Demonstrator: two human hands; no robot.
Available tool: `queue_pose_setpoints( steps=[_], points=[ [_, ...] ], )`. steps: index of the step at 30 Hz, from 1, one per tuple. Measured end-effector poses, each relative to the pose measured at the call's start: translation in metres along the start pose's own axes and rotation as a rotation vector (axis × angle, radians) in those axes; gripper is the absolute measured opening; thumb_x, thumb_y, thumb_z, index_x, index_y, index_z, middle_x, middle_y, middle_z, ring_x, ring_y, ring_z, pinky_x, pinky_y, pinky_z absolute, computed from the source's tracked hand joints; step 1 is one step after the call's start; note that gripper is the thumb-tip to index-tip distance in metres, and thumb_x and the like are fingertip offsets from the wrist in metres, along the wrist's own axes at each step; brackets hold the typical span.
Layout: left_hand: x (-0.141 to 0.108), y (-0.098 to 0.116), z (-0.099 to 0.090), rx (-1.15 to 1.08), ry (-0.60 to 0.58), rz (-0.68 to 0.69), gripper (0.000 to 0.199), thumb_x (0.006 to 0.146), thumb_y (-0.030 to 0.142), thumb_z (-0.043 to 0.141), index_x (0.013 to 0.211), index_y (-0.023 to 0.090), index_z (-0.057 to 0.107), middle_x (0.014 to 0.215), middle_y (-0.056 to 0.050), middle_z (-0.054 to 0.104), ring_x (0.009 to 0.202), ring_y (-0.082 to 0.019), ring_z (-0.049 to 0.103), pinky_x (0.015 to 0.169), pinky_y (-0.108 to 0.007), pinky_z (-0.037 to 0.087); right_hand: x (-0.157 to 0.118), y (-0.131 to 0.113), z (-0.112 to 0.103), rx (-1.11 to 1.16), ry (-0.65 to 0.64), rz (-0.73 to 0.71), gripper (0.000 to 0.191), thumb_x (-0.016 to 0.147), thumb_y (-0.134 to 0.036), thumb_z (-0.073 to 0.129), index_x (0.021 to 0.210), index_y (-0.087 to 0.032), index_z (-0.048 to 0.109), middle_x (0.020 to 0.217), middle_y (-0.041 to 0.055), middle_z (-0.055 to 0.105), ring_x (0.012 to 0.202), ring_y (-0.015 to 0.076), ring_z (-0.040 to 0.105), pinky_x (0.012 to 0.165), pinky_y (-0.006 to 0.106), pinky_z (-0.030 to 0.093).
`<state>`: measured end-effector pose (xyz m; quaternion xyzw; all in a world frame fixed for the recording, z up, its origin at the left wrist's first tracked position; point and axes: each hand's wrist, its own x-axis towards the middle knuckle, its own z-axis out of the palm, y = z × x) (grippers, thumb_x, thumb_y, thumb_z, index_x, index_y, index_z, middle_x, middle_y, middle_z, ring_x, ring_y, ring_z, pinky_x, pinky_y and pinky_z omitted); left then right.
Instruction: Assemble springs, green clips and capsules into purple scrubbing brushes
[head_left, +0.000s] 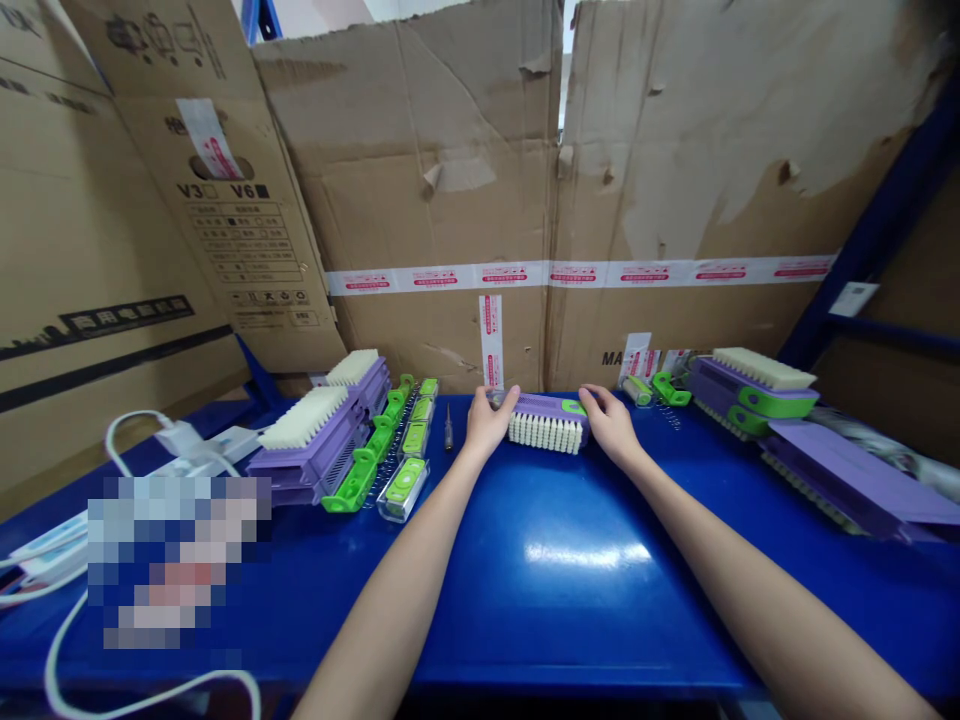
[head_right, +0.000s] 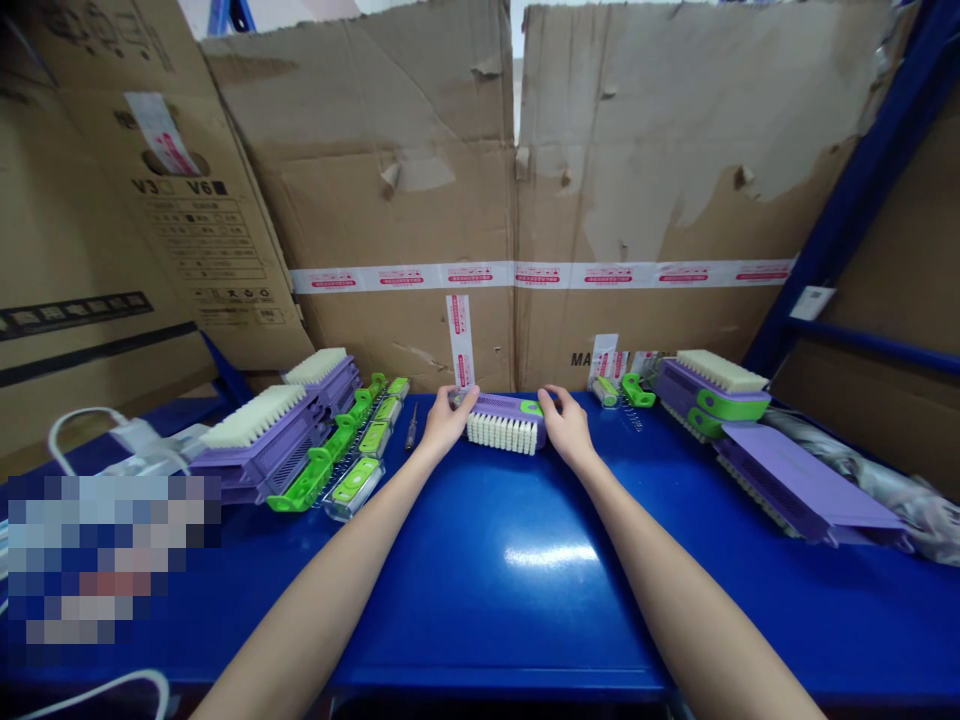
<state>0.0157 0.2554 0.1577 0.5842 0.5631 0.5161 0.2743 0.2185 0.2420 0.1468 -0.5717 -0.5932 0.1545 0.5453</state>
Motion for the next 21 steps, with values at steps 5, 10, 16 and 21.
queue_pose_setpoints(
  steps=[5, 10, 16, 21],
  points=[
    [-0.001, 0.002, -0.003, 0.051, 0.009, -0.032, 0.064, 0.069, 0.069, 0.054, 0.106, 0.017, 0.051, 0.108, -0.016, 0.062, 0.103, -0.028, 0.057, 0.088, -0.035, 0.039, -0.001, -0.004, 0.000, -0.034, 0.027, 0.027, 0.043, 0.081, -0.049, 0.045, 0.101, -0.017, 0.064, 0.093, 0.0094, 0.068, 0.088, 0.0234, 0.062, 0.084, 0.039, 0.046],
    [0.000, -0.004, -0.002, 0.096, 0.055, -0.010, 0.063, 0.074, 0.068, 0.048, 0.110, 0.017, 0.049, 0.110, -0.017, 0.059, 0.103, -0.028, 0.057, 0.088, -0.037, 0.040, 0.002, 0.002, -0.002, -0.099, 0.081, 0.031, 0.041, 0.083, -0.047, 0.042, 0.097, -0.018, 0.066, 0.079, 0.0072, 0.068, 0.076, 0.0229, 0.063, 0.075, 0.037, 0.049],
    [0.003, -0.008, -0.002, 0.144, 0.047, -0.022, 0.051, 0.081, 0.060, 0.043, 0.108, 0.018, 0.051, 0.103, -0.014, 0.060, 0.099, -0.026, 0.058, 0.088, -0.038, 0.040, 0.000, 0.003, 0.000, -0.186, 0.018, 0.118, 0.040, 0.083, -0.042, 0.043, 0.104, -0.015, 0.064, 0.072, 0.0080, 0.067, 0.060, 0.0211, 0.061, 0.062, 0.035, 0.050],
    [0.003, -0.007, -0.003, 0.128, 0.033, 0.016, 0.045, 0.082, 0.058, 0.043, 0.101, 0.018, 0.056, 0.099, -0.012, 0.063, 0.097, -0.025, 0.059, 0.087, -0.037, 0.042, -0.002, -0.001, -0.001, -0.033, -0.006, 0.253, 0.037, 0.080, -0.043, 0.047, 0.102, -0.016, 0.061, 0.061, 0.0046, 0.063, 0.035, 0.0149, 0.049, 0.041, 0.030, 0.044]
  ],
)
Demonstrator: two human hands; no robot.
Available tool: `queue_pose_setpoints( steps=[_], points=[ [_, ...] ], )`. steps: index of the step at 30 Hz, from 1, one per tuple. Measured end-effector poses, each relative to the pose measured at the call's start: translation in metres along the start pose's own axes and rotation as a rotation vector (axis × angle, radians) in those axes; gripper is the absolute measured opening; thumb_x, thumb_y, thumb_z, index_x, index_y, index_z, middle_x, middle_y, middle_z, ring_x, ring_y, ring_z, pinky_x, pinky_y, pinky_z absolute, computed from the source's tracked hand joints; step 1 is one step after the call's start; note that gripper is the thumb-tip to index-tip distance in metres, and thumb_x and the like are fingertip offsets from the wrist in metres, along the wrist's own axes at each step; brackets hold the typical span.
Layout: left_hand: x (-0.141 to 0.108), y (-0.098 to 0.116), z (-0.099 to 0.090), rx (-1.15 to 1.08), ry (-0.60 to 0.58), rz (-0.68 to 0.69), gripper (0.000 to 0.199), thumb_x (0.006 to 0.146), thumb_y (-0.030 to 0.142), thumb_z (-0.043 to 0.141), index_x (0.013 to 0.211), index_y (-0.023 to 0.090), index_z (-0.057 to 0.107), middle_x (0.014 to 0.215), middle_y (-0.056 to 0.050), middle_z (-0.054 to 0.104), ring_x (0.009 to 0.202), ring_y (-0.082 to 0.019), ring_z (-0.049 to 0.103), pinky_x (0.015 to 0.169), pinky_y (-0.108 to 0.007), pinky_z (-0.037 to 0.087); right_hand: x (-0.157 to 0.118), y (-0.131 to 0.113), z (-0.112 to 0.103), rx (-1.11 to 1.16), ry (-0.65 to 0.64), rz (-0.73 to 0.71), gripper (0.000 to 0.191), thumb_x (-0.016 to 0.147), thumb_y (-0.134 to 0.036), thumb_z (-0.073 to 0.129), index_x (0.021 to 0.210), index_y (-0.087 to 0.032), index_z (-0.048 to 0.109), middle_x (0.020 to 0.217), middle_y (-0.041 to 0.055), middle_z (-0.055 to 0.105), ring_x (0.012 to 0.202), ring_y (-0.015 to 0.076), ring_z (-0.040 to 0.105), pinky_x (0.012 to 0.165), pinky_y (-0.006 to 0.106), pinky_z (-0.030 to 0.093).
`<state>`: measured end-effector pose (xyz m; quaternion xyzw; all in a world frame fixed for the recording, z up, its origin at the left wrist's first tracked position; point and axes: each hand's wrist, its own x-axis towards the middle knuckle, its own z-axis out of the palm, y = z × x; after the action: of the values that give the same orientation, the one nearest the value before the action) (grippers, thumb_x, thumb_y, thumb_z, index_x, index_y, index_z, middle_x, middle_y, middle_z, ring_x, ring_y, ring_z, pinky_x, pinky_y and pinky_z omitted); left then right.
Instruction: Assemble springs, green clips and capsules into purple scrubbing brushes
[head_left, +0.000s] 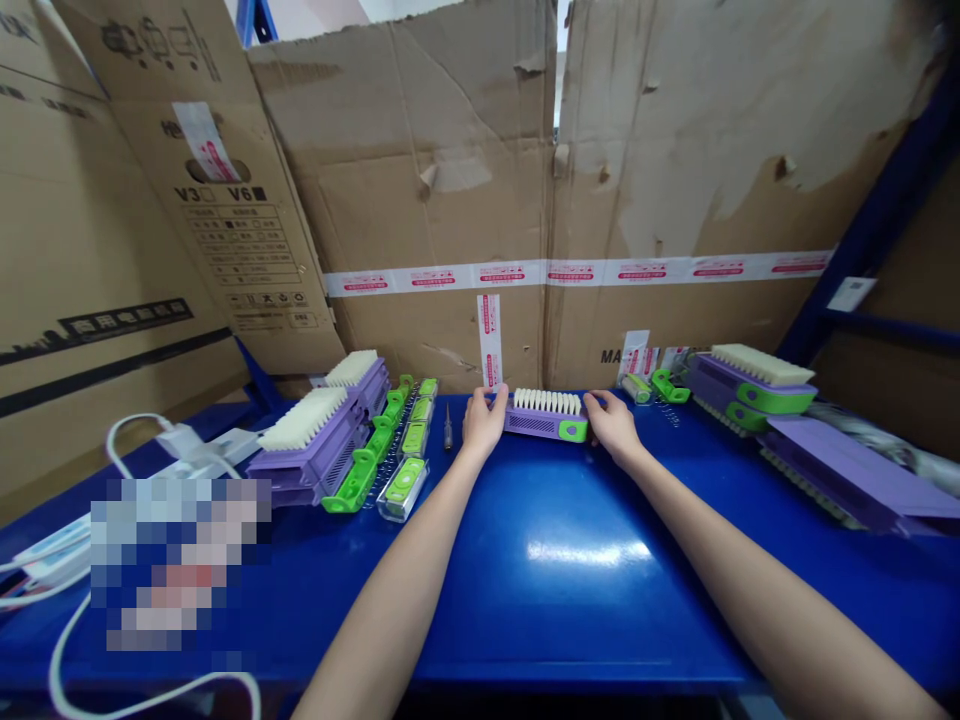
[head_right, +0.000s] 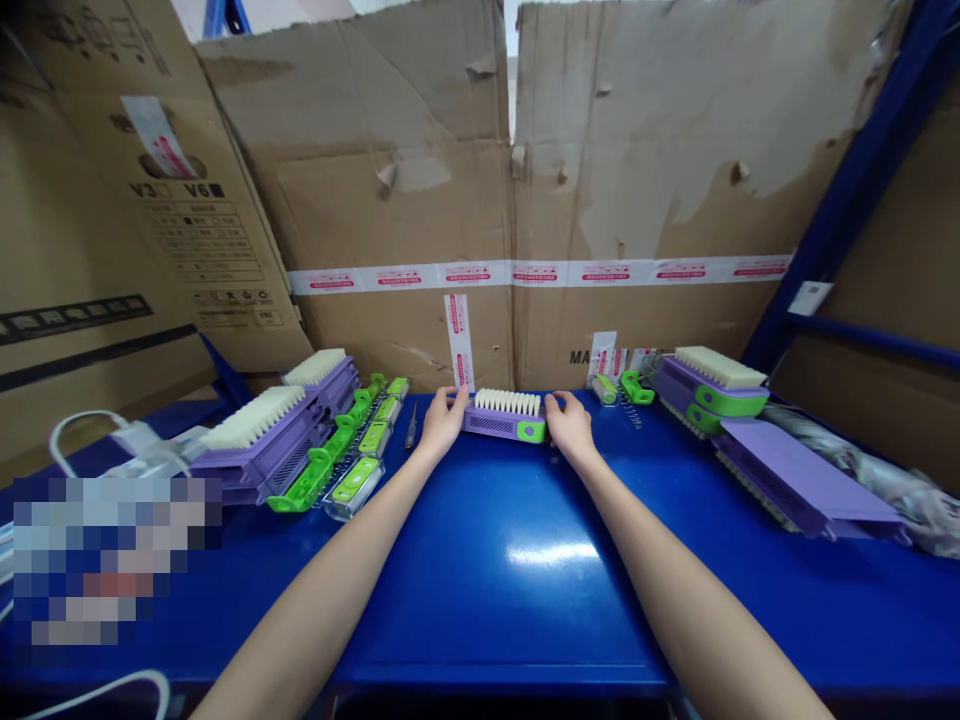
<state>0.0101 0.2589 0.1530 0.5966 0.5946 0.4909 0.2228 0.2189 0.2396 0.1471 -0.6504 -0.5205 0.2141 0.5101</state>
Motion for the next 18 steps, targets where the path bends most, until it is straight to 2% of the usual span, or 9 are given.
queue_pose_setpoints(
  steps=[2, 5, 9, 11, 15, 16, 18],
  points=[
    [0.000, 0.000, -0.001, -0.026, -0.011, 0.016, 0.046, 0.081, 0.058, 0.045, 0.099, 0.018, 0.057, 0.097, -0.012, 0.064, 0.095, -0.025, 0.060, 0.086, -0.036, 0.042, -0.001, -0.002, 0.000, 0.128, -0.028, 0.064, 0.037, 0.079, -0.045, 0.049, 0.100, -0.016, 0.060, 0.060, 0.0039, 0.061, 0.034, 0.0141, 0.049, 0.036, 0.028, 0.042],
    [0.000, -0.003, -0.003, -0.078, -0.015, 0.055, 0.050, 0.076, 0.059, 0.054, 0.104, 0.018, 0.057, 0.099, -0.011, 0.065, 0.095, -0.024, 0.060, 0.085, -0.035, 0.043, -0.002, -0.007, 0.001, 0.355, -0.072, 0.113, 0.039, 0.077, -0.047, 0.051, 0.101, -0.016, 0.055, 0.069, 0.0039, 0.060, 0.037, 0.0118, 0.050, 0.032, 0.024, 0.038],
    [0.002, -0.009, -0.001, -0.188, -0.032, 0.112, 0.065, 0.064, 0.052, 0.071, 0.117, 0.019, 0.052, 0.105, -0.010, 0.065, 0.094, -0.022, 0.062, 0.083, -0.032, 0.046, -0.004, -0.013, 0.000, 0.511, -0.114, 0.084, 0.045, 0.074, -0.051, 0.055, 0.104, -0.017, 0.052, 0.079, 0.0026, 0.058, 0.042, 0.0081, 0.051, 0.038, 0.023, 0.044],
    [0.003, -0.009, 0.000, -0.217, -0.025, 0.138, 0.067, 0.063, 0.048, 0.074, 0.119, 0.018, 0.051, 0.104, -0.009, 0.066, 0.090, -0.021, 0.063, 0.081, -0.030, 0.047, -0.005, -0.014, -0.001, 0.460, -0.136, 0.027, 0.050, 0.074, -0.054, 0.055, 0.107, -0.017, 0.052, 0.075, 0.0008, 0.057, 0.043, 0.0083, 0.051, 0.038, 0.023, 0.044],
    [0.002, -0.001, 0.000, -0.195, 0.057, 0.180, 0.057, 0.068, 0.049, 0.069, 0.113, 0.017, 0.056, 0.096, -0.008, 0.068, 0.084, -0.019, 0.065, 0.077, -0.029, 0.048, -0.008, -0.011, -0.003, 0.250, -0.182, -0.077, 0.062, 0.078, -0.059, 0.046, 0.123, -0.016, 0.046, 0.060, -0.0024, 0.054, 0.036, 0.0104, 0.047, 0.035, 0.024, 0.041],
    [0.002, 0.001, -0.001, -0.173, 0.085, 0.180, 0.054, 0.069, 0.050, 0.068, 0.111, 0.017, 0.057, 0.095, -0.007, 0.069, 0.085, -0.020, 0.065, 0.078, -0.029, 0.048, -0.009, -0.010, -0.004, 0.207, -0.196, -0.109, 0.064, 0.080, -0.060, 0.044, 0.126, -0.016, 0.044, 0.063, -0.0010, 0.057, 0.037, 0.0106, 0.047, 0.036, 0.025, 0.042],
    [0.000, 0.006, -0.002, -0.113, 0.140, 0.149, 0.050, 0.071, 0.051, 0.065, 0.109, 0.018, 0.058, 0.095, -0.008, 0.069, 0.089, -0.021, 0.064, 0.080, -0.029, 0.046, -0.011, -0.009, -0.005, 0.096, -0.214, -0.229, 0.066, 0.080, -0.059, 0.045, 0.131, -0.018, 0.040, 0.082, 0.0052, 0.063, 0.044, 0.0119, 0.054, 0.044, 0.027, 0.047]
  ],
)
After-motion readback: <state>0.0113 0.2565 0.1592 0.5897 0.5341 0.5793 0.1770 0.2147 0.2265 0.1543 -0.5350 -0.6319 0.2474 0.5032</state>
